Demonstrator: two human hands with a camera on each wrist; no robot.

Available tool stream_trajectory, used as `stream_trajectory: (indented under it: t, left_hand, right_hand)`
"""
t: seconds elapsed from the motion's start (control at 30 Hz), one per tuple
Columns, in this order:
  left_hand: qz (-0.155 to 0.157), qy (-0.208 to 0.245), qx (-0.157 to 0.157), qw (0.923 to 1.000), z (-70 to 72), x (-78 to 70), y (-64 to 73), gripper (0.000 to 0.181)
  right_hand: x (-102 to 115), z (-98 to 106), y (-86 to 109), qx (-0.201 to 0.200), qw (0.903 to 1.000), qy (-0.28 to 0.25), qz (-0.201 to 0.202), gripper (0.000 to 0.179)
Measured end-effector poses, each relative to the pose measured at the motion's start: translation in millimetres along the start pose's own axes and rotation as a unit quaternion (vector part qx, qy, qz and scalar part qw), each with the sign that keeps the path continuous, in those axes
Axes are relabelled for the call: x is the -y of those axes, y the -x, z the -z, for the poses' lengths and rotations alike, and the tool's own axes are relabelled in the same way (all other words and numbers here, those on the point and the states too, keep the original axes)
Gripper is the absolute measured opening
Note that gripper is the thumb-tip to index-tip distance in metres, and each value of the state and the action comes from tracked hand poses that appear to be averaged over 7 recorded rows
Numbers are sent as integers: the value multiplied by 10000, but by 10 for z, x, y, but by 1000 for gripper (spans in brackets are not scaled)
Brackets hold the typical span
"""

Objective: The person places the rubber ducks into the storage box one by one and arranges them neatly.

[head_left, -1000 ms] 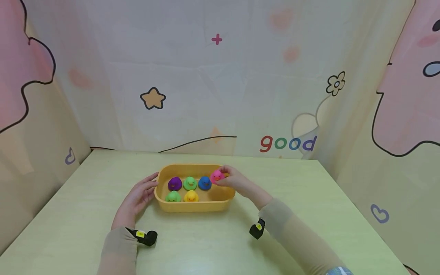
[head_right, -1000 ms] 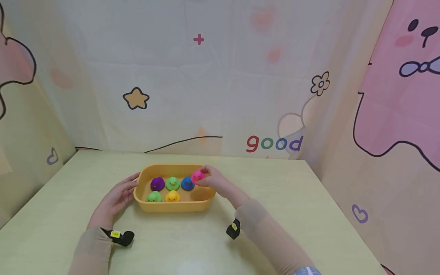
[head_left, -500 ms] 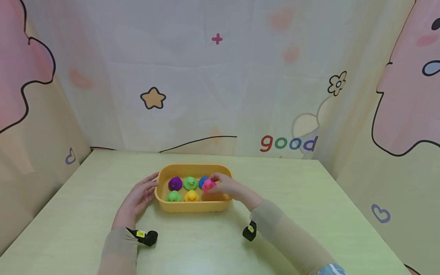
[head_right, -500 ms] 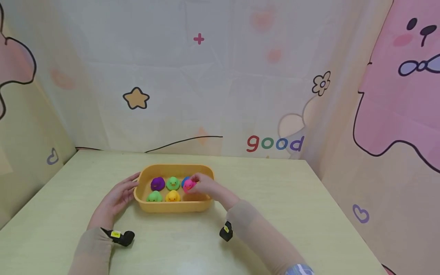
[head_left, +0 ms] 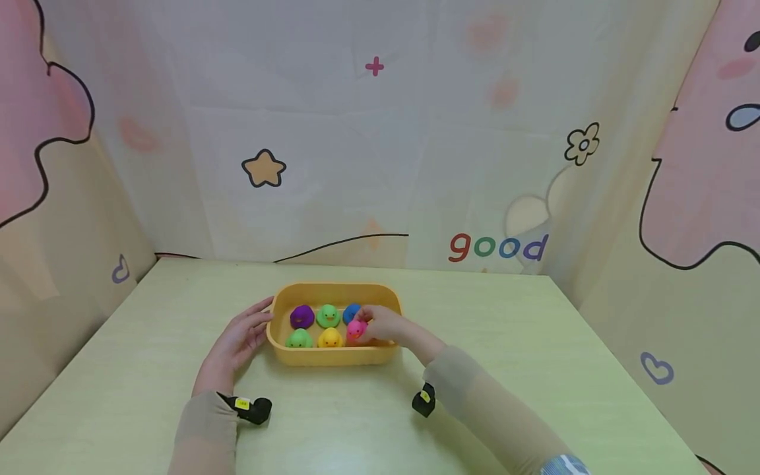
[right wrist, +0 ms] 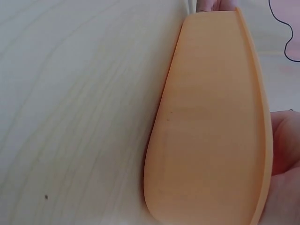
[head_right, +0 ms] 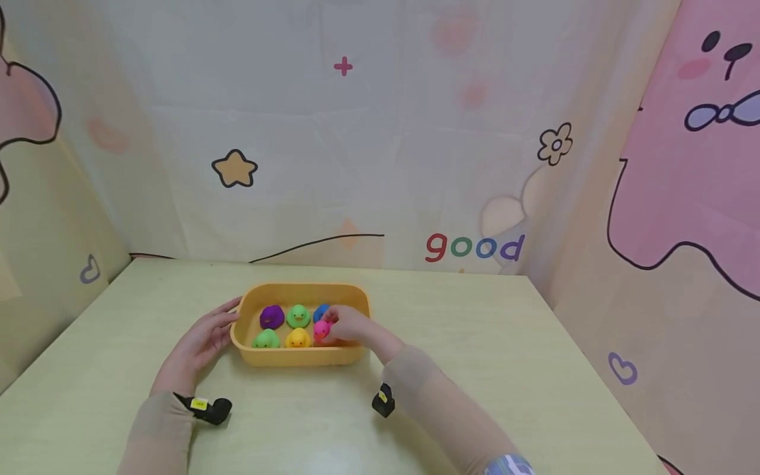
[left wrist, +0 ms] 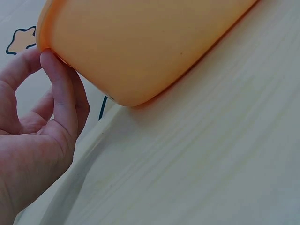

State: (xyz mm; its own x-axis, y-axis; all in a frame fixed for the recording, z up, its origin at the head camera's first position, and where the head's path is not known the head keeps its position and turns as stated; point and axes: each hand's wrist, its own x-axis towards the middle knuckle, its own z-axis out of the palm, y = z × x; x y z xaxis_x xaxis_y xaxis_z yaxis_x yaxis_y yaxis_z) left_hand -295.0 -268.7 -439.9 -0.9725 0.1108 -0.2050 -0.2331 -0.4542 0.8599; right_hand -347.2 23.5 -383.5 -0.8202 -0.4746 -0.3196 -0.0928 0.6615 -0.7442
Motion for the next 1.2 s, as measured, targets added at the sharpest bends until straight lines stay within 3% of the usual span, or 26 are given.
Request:
stream_trajectory:
  t: [0.37, 0.6, 0.77, 0.97, 1.1, 1.2]
  left_hand:
    - [25, 80, -15, 10000, 21, 1, -20, 67]
    - [-19, 30, -32, 10000, -11, 0, -13, 66]
    - [-29, -149, -83, 9999, -1, 11, -37, 66]
    - [81, -757, -268, 9967, 61, -15, -22, 67]
    - [108, -1526, -456, 9872, 90, -93, 32, 68]
    - [89, -2586, -692, 9635, 70, -181, 99, 66]
  right_hand:
    - [-31, -89, -65, -128, 9977, 671, 30, 24]
    - [-15, -107, -54, -334, 9851, 1640, 384, 19]
    - [9, -95, -17, -331, 9830, 1772, 335, 21]
    - [60, -28, 76, -310, 9868, 1567, 269, 27]
    - [122, 77, 172, -476, 9901, 1280, 325, 31]
    - [143, 163, 243, -747, 9882, 1204, 584, 26]
